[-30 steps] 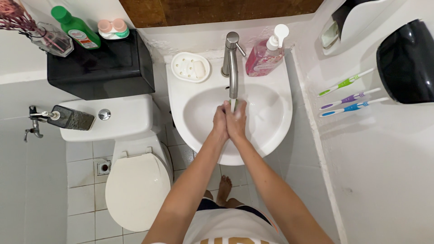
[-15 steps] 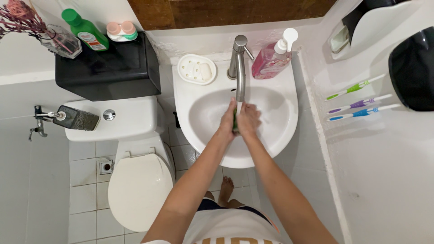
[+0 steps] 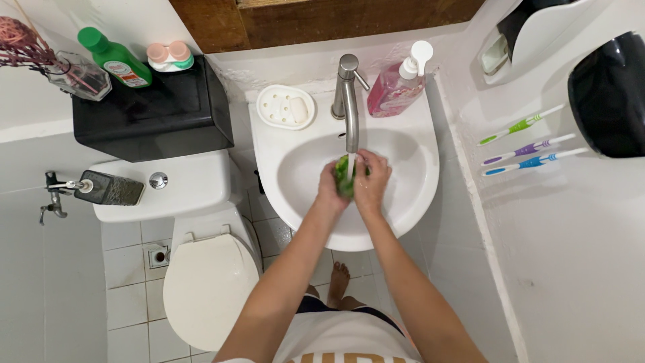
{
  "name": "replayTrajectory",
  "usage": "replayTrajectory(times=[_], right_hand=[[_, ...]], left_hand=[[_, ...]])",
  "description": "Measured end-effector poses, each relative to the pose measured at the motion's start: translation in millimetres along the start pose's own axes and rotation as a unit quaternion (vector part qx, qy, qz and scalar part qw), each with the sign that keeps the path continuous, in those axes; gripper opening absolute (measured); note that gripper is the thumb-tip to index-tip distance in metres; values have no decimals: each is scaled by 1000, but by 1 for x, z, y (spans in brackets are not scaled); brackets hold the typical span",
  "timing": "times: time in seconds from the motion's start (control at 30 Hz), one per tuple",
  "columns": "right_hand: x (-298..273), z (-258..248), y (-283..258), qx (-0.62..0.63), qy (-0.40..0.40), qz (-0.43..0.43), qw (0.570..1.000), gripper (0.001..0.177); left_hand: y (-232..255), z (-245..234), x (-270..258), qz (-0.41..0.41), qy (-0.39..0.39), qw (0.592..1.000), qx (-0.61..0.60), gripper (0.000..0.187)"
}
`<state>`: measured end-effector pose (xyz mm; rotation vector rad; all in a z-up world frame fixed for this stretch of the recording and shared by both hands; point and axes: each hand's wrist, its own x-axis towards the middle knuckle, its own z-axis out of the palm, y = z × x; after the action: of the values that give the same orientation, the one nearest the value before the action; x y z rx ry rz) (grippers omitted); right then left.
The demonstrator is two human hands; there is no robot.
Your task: The person wipes the wall above the toilet using a cloth, then washes the cloth in the sink under running water.
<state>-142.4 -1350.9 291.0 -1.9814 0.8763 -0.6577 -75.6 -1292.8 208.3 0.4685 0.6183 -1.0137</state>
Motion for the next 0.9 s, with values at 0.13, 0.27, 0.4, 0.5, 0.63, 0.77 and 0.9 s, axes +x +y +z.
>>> replayTrajectory(times=[0.13, 0.27, 0.4, 0.5, 0.63, 0.77, 0.9], right_hand=[[-6, 16, 3, 90, -84, -56, 991, 32], [-7, 24, 3, 31, -102, -20, 994, 49], [-4, 22, -2, 17, -59, 85, 995, 58], [-1, 31, 8, -4, -59, 34, 998, 47], [8, 41, 33, -64, -112, 187, 974, 53], [14, 22, 47, -6, -71, 85, 994, 47], [6, -9, 24, -42, -88, -109, 989, 51]], left_hand=[[-5, -1, 8, 75, -60, 995, -40, 50], [5, -12, 19, 0, -73, 997, 6, 47], [-5, -16, 21, 54, -29, 997, 44, 48], [-13, -9, 11, 48, -35, 997, 45, 49], [-7, 16, -25, 33, 0, 994, 106, 53], [5, 19, -37, -1, 56, 991, 125, 49], [3, -16, -5, 50, -59, 995, 70, 45]])
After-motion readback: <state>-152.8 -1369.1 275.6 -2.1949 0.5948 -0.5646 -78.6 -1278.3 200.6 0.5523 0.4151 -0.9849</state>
